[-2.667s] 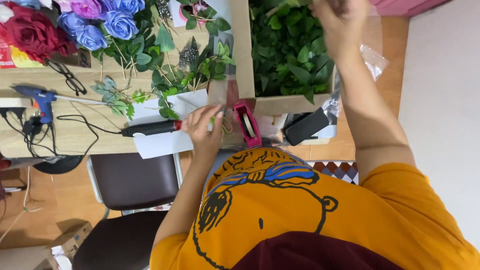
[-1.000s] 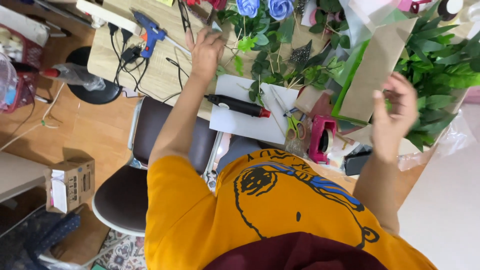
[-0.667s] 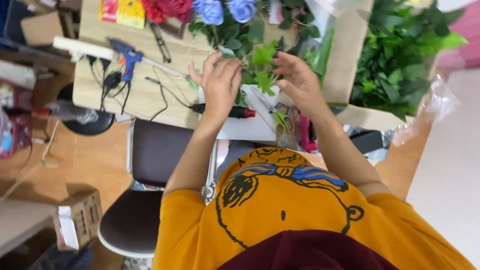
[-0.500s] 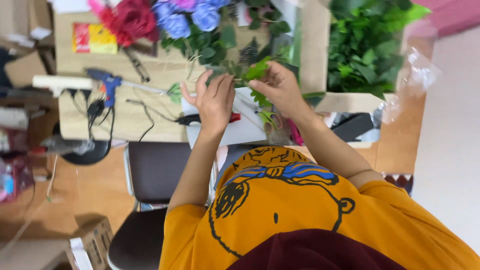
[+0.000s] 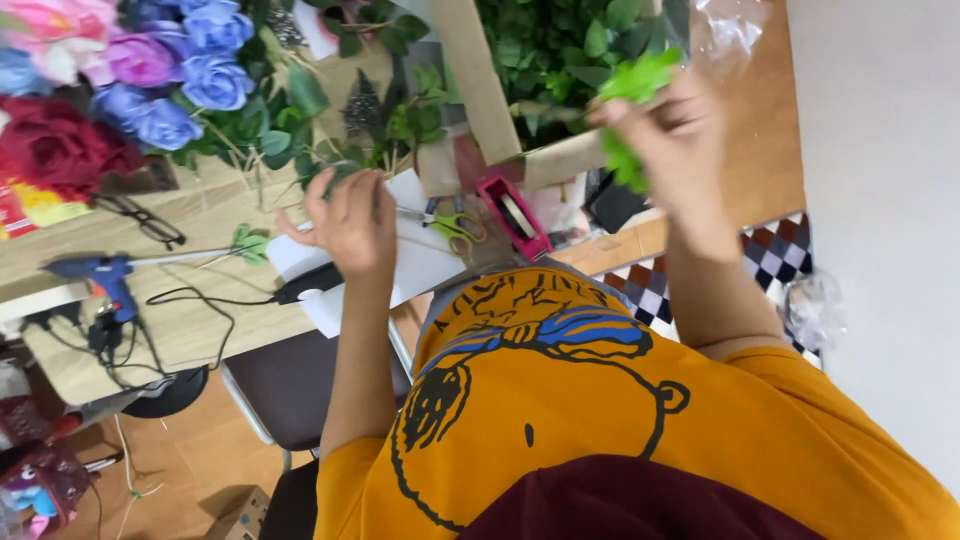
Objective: Assembling artificial leaves onto stems to create floral arrangements at a design station.
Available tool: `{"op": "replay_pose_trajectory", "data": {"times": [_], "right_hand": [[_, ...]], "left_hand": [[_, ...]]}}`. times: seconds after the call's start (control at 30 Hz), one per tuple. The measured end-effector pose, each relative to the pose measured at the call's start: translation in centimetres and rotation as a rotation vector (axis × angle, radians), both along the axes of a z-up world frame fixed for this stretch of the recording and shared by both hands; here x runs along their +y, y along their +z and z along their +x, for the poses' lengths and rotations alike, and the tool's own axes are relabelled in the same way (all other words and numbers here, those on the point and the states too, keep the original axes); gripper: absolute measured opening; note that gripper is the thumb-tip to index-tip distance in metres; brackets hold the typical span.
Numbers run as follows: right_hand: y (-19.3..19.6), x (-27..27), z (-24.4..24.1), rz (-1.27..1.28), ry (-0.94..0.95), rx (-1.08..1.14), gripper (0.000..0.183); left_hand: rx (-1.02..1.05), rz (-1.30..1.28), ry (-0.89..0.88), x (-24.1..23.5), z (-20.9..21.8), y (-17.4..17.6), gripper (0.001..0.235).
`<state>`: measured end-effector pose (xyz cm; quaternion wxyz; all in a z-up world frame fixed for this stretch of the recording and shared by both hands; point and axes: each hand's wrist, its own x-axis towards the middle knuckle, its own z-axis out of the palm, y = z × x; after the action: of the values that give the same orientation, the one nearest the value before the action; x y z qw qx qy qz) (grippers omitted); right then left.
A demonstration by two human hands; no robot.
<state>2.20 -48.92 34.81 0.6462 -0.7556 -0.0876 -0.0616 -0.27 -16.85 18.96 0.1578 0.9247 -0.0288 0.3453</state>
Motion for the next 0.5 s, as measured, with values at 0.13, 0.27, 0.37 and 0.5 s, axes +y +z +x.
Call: {"op": "replay_pose_trajectory", "data": {"times": [0.13, 0.27, 0.37, 0.5], "right_hand": [[-2.4, -6.6, 2.1, -0.011, -0.010, -0.001, 0.014], [-4.8, -6.9, 4.0, -0.253, 0.134, 0.086, 0.018], [-6.7, -5.8, 5.8, -0.471, 0.306, 0.048, 0.019], [-7.8, -2.5, 7.5, -0.735, 0.434, 0.248, 0.020]], "left_hand": [[0.080, -0.089, 0.013, -0.3, -1.0, 0.5, 0.005], [0.148, -0.150, 0.078, -1.1, -1.4, 0.6, 0.017], [0.190, -0.190, 0.098, -1.8, -1.3, 0.9, 0.020], [0.192, -0.260, 0.091, -3.3, -0.8, 2.3, 0.026]]}}
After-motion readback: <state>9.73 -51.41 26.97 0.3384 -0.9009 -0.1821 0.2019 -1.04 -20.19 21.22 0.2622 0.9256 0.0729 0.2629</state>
